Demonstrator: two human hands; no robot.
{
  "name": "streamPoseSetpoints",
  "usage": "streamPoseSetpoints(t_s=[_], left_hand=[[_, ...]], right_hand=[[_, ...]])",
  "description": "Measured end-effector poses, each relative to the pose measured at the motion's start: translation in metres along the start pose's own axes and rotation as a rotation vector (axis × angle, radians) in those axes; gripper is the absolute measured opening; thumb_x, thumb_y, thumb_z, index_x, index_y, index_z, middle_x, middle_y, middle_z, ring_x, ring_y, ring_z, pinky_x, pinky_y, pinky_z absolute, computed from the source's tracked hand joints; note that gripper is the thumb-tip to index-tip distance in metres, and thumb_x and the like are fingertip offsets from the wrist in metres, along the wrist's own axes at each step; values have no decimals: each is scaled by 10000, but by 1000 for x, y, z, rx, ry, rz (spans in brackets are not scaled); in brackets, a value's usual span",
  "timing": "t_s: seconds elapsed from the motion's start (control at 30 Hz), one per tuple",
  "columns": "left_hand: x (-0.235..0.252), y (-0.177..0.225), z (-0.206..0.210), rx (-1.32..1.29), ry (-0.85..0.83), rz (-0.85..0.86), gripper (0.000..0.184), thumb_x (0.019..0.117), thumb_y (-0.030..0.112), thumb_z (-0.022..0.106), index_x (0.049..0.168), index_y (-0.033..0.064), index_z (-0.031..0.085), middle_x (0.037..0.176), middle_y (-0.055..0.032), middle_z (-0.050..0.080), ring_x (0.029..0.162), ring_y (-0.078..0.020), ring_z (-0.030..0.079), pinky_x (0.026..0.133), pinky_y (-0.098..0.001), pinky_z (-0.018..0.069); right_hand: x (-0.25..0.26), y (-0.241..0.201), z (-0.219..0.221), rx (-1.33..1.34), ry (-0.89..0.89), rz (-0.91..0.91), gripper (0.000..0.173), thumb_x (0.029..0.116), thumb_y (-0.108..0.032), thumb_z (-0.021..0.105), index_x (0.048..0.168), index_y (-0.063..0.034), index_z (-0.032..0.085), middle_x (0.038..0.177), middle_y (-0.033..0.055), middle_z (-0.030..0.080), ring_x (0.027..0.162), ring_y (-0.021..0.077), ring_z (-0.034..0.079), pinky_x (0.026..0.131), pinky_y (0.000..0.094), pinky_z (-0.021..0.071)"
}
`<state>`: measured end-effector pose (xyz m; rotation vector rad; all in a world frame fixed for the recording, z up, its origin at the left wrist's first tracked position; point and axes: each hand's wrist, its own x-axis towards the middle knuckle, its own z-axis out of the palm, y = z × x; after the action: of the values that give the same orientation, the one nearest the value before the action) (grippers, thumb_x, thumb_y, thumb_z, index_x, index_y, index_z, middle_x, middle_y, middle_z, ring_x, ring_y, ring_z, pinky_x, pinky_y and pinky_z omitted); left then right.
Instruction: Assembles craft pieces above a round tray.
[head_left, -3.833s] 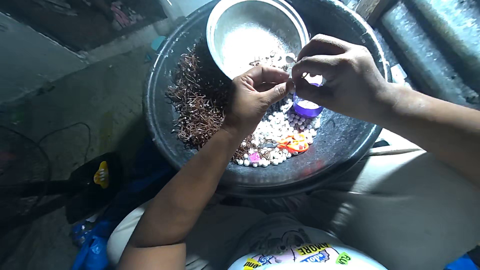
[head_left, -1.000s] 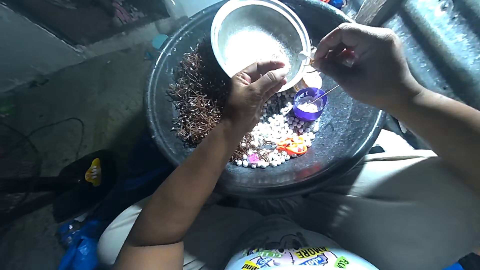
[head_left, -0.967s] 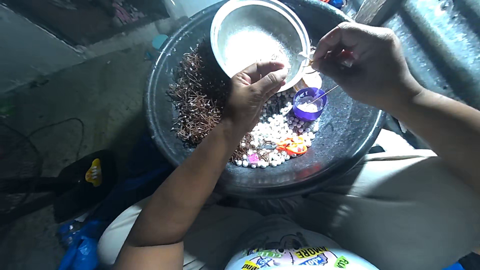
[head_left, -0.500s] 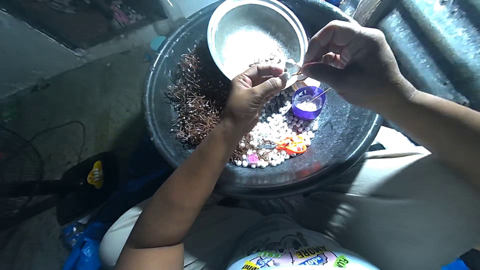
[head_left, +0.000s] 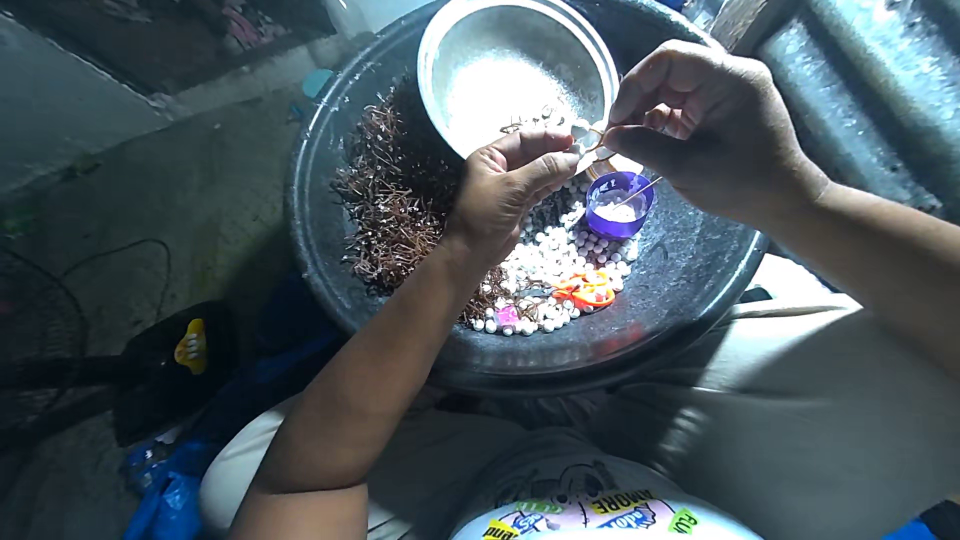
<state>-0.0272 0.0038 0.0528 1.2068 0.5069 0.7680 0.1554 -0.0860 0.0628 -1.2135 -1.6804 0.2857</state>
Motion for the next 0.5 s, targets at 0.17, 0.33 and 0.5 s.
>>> streamPoseSetpoints(t_s=[0.17,0.33,0.5], left_hand=[[0,0,0,-5,9,-3,199,912,-143,604,949,41,670,840,10,721,767,-57,708,775,-212,606],[0,0,1,-6,12,-6,203,916,-144,600,943,44,672,826,16,720,759,-49,706,771,-207,605],[0,0,0,-9,8,-5,208,923,-141,586,934,48,670,819,17,717,762,-52,707,776,-208,604]], right_hand=[[0,-1,0,6,7,-2,93,936,-51,626,1027,-67,619,983,-31,653,932,-2,611,812,166,504],[0,-1,1,6,11,-19,90,934,-45,629,1021,-66,618,975,-34,650,924,-5,606,806,162,500],[0,-1,1,-4,15,-16,88,939,-52,631,1025,-69,619,980,-35,649,926,-5,612,811,164,508]])
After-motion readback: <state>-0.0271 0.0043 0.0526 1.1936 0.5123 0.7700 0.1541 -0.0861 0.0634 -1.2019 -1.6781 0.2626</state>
